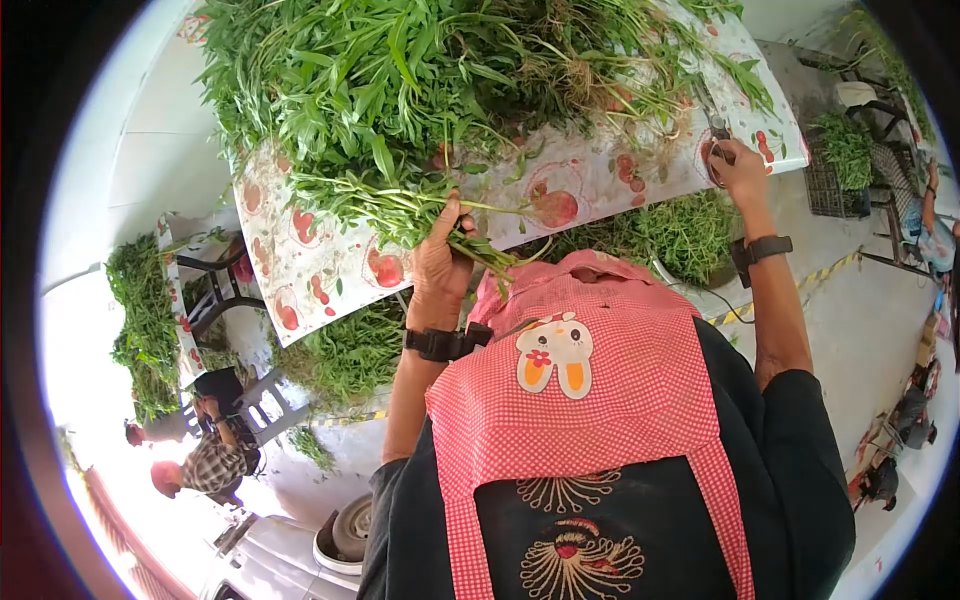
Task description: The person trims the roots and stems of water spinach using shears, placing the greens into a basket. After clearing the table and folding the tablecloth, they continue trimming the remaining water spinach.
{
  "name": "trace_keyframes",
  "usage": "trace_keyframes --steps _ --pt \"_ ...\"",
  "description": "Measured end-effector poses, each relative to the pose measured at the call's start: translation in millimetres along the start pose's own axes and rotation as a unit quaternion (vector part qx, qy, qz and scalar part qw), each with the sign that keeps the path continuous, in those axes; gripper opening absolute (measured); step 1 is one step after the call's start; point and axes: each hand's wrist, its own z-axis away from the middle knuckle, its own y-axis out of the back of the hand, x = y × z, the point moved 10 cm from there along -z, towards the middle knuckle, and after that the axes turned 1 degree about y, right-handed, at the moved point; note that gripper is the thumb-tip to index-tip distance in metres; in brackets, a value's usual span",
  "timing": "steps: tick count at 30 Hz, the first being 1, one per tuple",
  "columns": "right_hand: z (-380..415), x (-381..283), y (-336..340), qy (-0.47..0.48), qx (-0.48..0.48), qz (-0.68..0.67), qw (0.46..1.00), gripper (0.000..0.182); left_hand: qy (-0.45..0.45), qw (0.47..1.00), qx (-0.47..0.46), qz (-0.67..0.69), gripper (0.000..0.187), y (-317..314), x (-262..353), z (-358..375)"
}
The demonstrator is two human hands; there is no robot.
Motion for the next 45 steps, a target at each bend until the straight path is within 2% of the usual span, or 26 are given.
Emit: trace_keyframes --steps 1,3,4,5,6,8,9,11,12,14,15,16,18,20,22,24,26,32,35,38,42,44,45 --pt "-2.8 0.9 -2.5 0.0 -0.001 0.0 1.0 0.041 0.002 1.0 0.007 -0.025 0.027 1.7 -1.4 1.3" --pt "-3.8 -7.1 17.4 0.061 0.098 0.139 0.984 0.036 0.008 0.999 0.025 -0.025 0.027 16.9 -4.8 -1.0" --pt "7.5 -16.0 34.9 0.111 0.232 0.159 0.953 0.038 0.018 0.999 0.038 -0.024 0.027 23.5 -11.7 -5.9" --pt "3.3 -0.2 40.7 0.084 0.253 0.113 0.957 0.045 0.053 0.998 0.023 -0.006 0.026 27.3 -19.2 -8.1" --pt "0.6 -0.4 44.4 0.093 0.25 0.126 0.956 0.051 0.045 0.999 0.023 -0.011 0.024 32.6 -19.6 -10.4" --pt "-11.5 10.9 37.0 0.014 0.172 0.144 0.974 0.047 0.052 0.998 0.029 -0.012 0.024 19.8 -21.4 0.8" --pt "-10.1 9.9 46.1 0.013 0.173 0.147 0.974 0.047 0.073 0.997 0.026 -0.006 0.025 25.7 -27.8 -2.7" --pt "-16.4 -3.4 22.2 0.028 0.048 0.121 0.991 0.044 0.09 0.995 0.041 -0.03 0.024 26.9 -36.4 -3.5" --pt "-16.3 -6.5 12.9 0.035 0.039 0.113 0.992 0.044 0.109 0.991 0.056 -0.053 0.023 32.0 -40.3 -1.1" --pt "-17.0 -3.8 21.8 0.035 0.078 0.091 0.992 0.04 0.115 0.99 0.067 -0.036 0.022 39.2 -43.0 0.4" --pt "-12.9 -17.5 24.1 0.077 0.125 0.237 0.96 0.044 0.105 0.992 0.067 -0.027 0.023 40.3 -40.7 1.1" --pt "-10.2 -18.5 19.9 0.081 0.122 0.231 0.962 0.044 0.096 0.993 0.066 -0.018 0.023 41.7 -38.5 1.7" --pt "-2.4 -22.1 22.1 -0.002 0.081 0.2 0.977 0.048 0.081 0.991 0.102 -0.024 0.022 58.5 -34.7 1.4" --pt "-2.5 -12.6 11.5 0.007 0.064 0.16 0.985 0.052 0.061 0.993 0.1 0.009 0.021 77.6 -33.1 -1.2" --pt "-10.1 0.6 3.3 0.002 0.042 0.177 0.983 0.054 0.041 0.993 0.108 0.016 0.023 89.4 -31.0 -3.0" --pt "-8.1 -10.8 4.9 0.04 0.064 0.209 0.975 0.055 0.024 0.993 0.115 0.024 0.024 89.4 -24.8 -0.1" --pt "-5.8 -5.7 4.2 0.0 0.029 0.216 0.976 0.054 -0.012 0.996 0.086 0.037 0.023 79.7 -15.9 1.3" --pt "-6.2 -2.0 -8.6 -0.02 -0.023 0.204 0.979 0.054 0.01 0.993 0.097 0.068 0.02 84.8 -22.1 0.7" --pt "-1.6 -5.4 -5.9 -0.018 0.012 0.197 0.98 0.051 0.027 0.994 0.055 0.094 0.019 74.7 -25.2 0.2" --pt "2.2 1.7 -7.2 -0.041 0.001 0.193 0.98 0.05 0.03 0.993 0.062 0.097 0.019 61.9 -25.2 5.2" --pt "5.6 10.9 0.4 0.021 0.058 0.106 0.992 0.052 0.081 0.99 0.028 0.108 0.017 48.9 -37.3 7.9" --pt "4.2 23.4 -12.7 -0.022 -0.031 -0.033 0.999 0.05 0.102 0.99 0.001 0.099 0.017 52.5 -43.0 5.1" --pt "6.7 17.9 -10.8 -0.02 -0.031 -0.033 0.999 0.05 0.103 0.989 0.001 0.106 0.018 50.8 -44.6 5.4"
